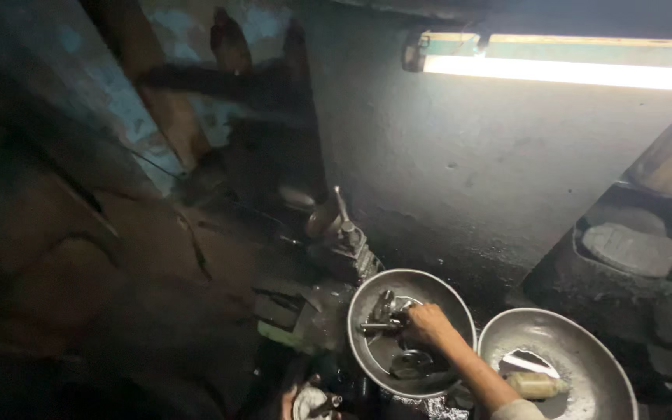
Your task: The person repeatedly grinds small metal parts against a rotating grinding wheel, then rinses them in a metal bowl of water. They continue this cycle, handling each part individually and returning it to the bowl after grinding.
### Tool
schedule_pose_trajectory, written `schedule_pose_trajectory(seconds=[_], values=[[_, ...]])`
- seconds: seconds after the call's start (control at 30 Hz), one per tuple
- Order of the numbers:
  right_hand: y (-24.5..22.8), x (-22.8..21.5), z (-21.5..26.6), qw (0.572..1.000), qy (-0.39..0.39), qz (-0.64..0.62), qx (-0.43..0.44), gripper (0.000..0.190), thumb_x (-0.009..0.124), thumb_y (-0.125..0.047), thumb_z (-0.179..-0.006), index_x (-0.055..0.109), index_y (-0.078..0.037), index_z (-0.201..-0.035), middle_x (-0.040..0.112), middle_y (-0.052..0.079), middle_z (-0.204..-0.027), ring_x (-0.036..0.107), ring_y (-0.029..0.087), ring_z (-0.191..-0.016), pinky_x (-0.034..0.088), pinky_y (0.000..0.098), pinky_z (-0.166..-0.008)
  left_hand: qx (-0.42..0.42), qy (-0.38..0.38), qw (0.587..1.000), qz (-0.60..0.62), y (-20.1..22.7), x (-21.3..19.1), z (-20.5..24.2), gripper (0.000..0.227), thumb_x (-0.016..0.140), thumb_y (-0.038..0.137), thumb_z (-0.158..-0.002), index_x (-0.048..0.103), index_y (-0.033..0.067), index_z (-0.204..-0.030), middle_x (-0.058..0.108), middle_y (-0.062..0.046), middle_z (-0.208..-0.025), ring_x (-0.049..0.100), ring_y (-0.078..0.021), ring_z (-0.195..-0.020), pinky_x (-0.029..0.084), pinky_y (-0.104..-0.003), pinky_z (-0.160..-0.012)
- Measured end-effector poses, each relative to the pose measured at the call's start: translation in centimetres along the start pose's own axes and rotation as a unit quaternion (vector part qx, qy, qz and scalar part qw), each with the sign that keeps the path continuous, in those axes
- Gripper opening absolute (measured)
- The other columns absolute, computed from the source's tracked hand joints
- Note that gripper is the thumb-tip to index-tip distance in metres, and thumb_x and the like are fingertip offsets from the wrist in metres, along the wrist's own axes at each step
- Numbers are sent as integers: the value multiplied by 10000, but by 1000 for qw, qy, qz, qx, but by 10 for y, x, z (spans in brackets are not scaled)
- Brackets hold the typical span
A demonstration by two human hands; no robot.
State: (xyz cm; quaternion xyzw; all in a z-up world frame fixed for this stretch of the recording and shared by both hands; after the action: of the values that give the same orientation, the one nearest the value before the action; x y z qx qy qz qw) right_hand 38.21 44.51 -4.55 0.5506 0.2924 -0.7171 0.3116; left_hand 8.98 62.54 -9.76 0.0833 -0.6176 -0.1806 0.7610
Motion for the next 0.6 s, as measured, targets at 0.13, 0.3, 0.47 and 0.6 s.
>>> schedule_pose_trajectory(seconds=[0.13, 0.3, 0.47, 0.6], values=[[17, -18, 1, 998, 8, 8, -69, 272, 707, -102, -836, 709, -84, -1108, 725, 187, -1056, 699, 371, -1019, 557, 471, -872, 16, -12, 1000, 1, -9, 20, -16, 726, 471, 651, -805, 550, 208, -1375, 703, -291, -1127, 713, -511, -900, 609, -591, -582], [55, -39, 16, 912, 103, -395, -47, 578, 774, -86, -760, 622, -112, -1316, 738, 144, -1158, 760, 297, -990, 580, 398, -863, 16, 107, 994, -5, -17, 44, -26, 775, 435, 700, -789, 588, 137, -1298, 721, -255, -1068, 738, -483, -846, 611, -593, -508], [51, -32, 36, 910, 100, -401, -31, 451, 802, -178, -874, 639, -91, -1286, 768, 138, -1083, 736, 242, -991, 578, 377, -859, 81, 104, 990, -52, -33, 103, -39, 745, 480, 724, -892, 676, 59, -1161, 729, -172, -982, 734, -315, -743, 620, -444, -533], [58, -93, 69, 816, 235, -527, 34, 260, 806, -224, -895, 696, -35, -1036, 785, 138, -944, 741, 232, -853, 578, 377, -761, 85, 197, 963, -160, -21, 138, -71, 492, 545, 512, -980, 689, 106, -1218, 740, -80, -1086, 686, -195, -914, 578, -360, -695]])
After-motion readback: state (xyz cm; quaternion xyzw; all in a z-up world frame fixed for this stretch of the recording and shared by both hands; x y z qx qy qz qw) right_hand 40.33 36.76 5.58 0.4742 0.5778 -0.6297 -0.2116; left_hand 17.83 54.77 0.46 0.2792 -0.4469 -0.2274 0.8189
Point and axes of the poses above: each hand's wrist, its own z-axis away from the middle knuckle, its own x-axis out of the palm, y = z × x, the point moved 7 cm from there along -z, towards the middle knuckle
